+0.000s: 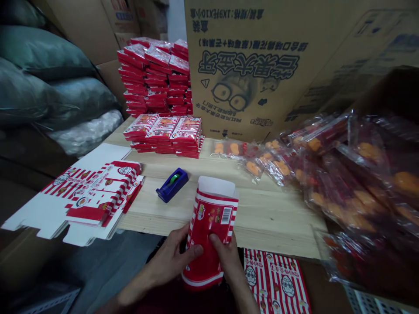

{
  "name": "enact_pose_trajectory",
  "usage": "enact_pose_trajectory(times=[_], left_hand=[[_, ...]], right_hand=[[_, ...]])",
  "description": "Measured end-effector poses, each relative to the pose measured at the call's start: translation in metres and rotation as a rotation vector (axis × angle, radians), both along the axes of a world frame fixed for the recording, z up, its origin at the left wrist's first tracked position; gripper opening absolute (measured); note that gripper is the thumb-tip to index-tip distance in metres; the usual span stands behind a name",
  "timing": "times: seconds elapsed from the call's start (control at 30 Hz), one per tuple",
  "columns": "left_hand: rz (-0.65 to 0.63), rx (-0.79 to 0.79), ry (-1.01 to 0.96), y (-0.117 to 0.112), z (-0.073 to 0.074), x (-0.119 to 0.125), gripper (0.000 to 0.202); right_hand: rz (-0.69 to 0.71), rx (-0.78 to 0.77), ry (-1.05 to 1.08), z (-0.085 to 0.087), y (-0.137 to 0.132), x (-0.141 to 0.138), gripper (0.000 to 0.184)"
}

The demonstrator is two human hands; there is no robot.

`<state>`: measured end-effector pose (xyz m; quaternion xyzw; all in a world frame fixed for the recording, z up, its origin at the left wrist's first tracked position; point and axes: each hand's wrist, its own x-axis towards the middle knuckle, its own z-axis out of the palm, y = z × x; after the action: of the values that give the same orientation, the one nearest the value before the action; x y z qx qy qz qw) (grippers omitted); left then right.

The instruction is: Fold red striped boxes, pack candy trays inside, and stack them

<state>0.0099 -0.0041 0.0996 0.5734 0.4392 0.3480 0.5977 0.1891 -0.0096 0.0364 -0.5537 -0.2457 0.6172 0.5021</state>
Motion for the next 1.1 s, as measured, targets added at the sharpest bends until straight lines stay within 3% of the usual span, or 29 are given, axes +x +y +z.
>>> enact_pose_trajectory(times=[0.13, 0.3, 0.47, 0.6, 0.8, 1.0, 1.1], left_hand=[[0.025, 0.059, 0.236, 0.000, -0.011, -0.005, 0.034], [0.158, -0.061, 0.035, 0.004, -0.026, -0.012, 0.041], [0.118, -0.105, -0.056, 0.004, -0.021, -0.019, 0.029], [0.126, -0.143, -0.165, 0.009, -0.028, -0.017, 0.044], [0.182, -0.181, -0.257, 0.024, -0.053, -0.012, 0.050], [0.373, -0.012, -0.320, 0.046, -0.048, -0.014, 0.056], [0.403, 0.022, -0.309, 0.054, -0.047, -0.016, 0.058]], right_hand=[[0.041, -0.061, 0.020, 0.000, 0.003, 0.002, 0.056], [0.197, 0.088, 0.207, 0.010, 0.012, 0.022, 0.058], [0.351, 0.118, 0.264, 0.022, 0.016, 0.037, 0.055], [0.319, 0.115, 0.256, 0.019, 0.014, 0.034, 0.053], [0.281, 0.163, 0.325, -0.004, 0.011, 0.025, 0.058], [0.255, 0.161, 0.172, -0.002, 0.008, 0.026, 0.054], [0.226, 0.123, 0.129, -0.006, 0.004, 0.028, 0.057]])
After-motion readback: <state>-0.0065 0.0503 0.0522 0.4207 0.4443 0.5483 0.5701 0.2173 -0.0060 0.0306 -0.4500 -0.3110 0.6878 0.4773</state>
